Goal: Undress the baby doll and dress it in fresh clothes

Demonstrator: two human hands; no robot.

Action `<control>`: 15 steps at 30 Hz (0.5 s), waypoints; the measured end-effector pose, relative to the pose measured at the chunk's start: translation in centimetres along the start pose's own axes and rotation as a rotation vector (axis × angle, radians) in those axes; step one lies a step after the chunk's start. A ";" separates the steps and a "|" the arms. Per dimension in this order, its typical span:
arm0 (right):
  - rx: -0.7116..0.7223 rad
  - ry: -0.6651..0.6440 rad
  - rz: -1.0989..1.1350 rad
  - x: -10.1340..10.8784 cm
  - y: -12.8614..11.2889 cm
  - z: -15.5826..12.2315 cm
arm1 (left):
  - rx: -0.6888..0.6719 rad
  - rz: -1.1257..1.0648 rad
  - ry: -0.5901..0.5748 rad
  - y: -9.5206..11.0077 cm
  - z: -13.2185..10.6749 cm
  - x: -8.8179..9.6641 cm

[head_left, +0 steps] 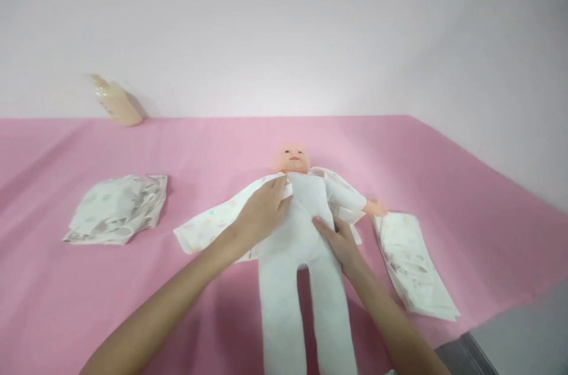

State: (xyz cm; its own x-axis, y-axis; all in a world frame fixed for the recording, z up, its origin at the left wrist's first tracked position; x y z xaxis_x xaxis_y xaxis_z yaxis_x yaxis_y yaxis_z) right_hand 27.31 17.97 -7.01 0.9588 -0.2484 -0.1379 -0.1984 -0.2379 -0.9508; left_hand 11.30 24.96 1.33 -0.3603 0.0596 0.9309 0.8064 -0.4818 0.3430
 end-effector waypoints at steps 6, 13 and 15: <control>-0.026 0.030 0.032 -0.3 -0.3 -0.4 | 0.039 0.145 -0.181 1.9 -3.7 1.8; 0.087 0.023 0.023 -0.5 -0.9 -0.5 | -0.322 -0.539 -0.214 4.6 -2.9 -0.1; 0.129 0.059 0.051 -0.2 -0.6 -0.1 | -0.421 -0.398 -0.005 4.4 -1.9 -0.8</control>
State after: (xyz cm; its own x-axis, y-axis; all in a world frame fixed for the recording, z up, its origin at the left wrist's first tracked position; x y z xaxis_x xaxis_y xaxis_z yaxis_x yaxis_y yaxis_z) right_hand 27.17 18.04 -6.42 0.9336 -0.3131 -0.1741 -0.2152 -0.1017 -0.9713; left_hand 14.25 21.17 1.82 -0.5950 0.3112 0.7410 0.3523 -0.7277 0.5885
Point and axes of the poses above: each hand's wrist, its own z-axis towards the middle knuckle, its own x-axis out of the back of the hand, y = z × x, the point moved 6 cm from there along z, towards the middle knuckle, and after that the axes turned 6 degrees about z, right-handed, at the moved point
